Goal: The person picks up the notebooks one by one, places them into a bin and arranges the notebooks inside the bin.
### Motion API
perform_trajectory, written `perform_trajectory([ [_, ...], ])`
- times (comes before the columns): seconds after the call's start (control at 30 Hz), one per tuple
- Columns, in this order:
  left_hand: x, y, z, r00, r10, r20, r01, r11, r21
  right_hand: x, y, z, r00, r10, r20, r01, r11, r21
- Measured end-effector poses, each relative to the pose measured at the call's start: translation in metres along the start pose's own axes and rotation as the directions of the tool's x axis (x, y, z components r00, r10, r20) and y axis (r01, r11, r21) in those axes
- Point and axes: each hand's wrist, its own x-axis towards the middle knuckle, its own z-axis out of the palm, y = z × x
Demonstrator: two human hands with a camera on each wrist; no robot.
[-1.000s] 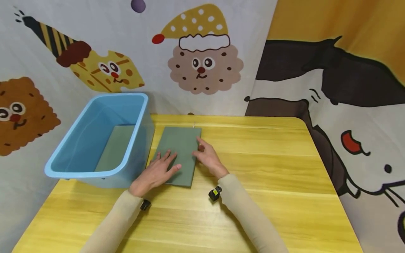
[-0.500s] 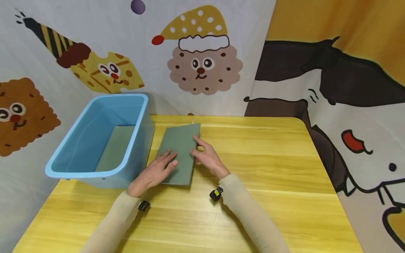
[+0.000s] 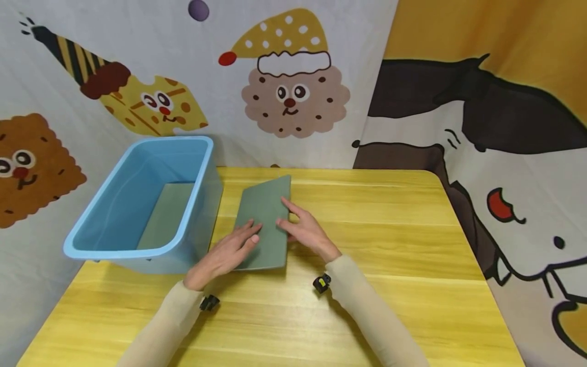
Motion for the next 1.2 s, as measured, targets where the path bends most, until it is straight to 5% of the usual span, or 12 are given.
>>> perform_trajectory([
  [0.2,0.0,0.003,0.004,1.0,0.003,0.008,-0.003,1.0,0.007,-0.005,0.002,0.0,1.0,-0.013,0.009,0.014,0.993,-0.117],
  [0.57,-0.006,0.009,0.011,0.999,0.016,0.051,-0.021,0.994,0.111,-0.015,0.012,0.004,0.995,-0.005,-0.098,-0.004,0.995,-0.099],
  [0.9,-0.011,0.01,0.014,0.996,0.061,-0.061,-0.049,0.983,0.179,-0.034,0.002,0.003,0.977,-0.111,-0.184,0.071,0.975,-0.21],
  [1.2,-0.013,0.014,0.012,0.966,0.176,-0.192,-0.129,0.964,0.235,-0.05,-0.007,-0.002,0.958,-0.168,-0.232,0.13,0.977,-0.17],
])
